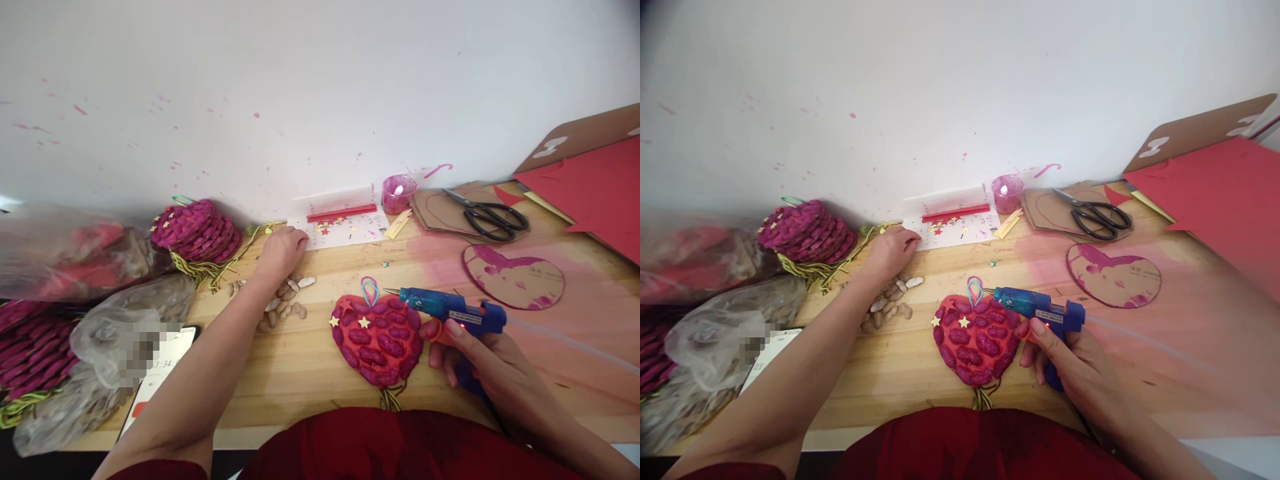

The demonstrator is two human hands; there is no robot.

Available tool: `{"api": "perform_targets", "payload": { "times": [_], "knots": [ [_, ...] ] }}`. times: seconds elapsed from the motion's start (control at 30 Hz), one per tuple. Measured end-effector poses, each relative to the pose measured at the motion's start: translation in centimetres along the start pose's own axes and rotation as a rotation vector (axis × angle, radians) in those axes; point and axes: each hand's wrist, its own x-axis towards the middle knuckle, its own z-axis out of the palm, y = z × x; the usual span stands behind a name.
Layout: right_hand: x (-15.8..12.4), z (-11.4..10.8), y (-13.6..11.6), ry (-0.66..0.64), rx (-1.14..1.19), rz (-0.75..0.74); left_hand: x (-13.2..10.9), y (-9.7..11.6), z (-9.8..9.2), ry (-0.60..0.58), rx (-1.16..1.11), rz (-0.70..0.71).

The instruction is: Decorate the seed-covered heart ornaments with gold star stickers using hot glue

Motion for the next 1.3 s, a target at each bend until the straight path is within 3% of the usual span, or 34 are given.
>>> {"api": "perform_targets", "payload": {
  "times": [0.2, 0.4, 0.63, 0.77, 1.03, 1.3],
  "knots": [
    [0.1, 0.1, -0.2, -0.01, 0.014, 0.005, 0.0, -0.7, 0.4, 0.054, -0.104, -0.055],
    [0.1, 0.1, 0.0, -0.02, 0.039, 0.007, -0.1, 0.1, 0.6, 0.068, -0.135, -0.017],
    [0.1, 0.2, -0.6, -0.017, 0.024, 0.006, -0.3, -0.2, -0.4, 0.092, -0.145, -0.042],
    [0.1, 0.0, -0.2, -0.034, 0.029, -0.008, -0.5, -0.8, -0.7, 0.076, -0.108, -0.063],
    [0.1, -0.1, 0.0, -0.044, 0.016, -0.014, 0.0, 0.0, -0.4, -0.059, 0.073, 0.082],
    [0.1, -0.1, -0.2, -0.04, 0.02, 0.002, 0.1, 0.5, -0.4, -0.074, 0.091, 0.025]
  ]
}}
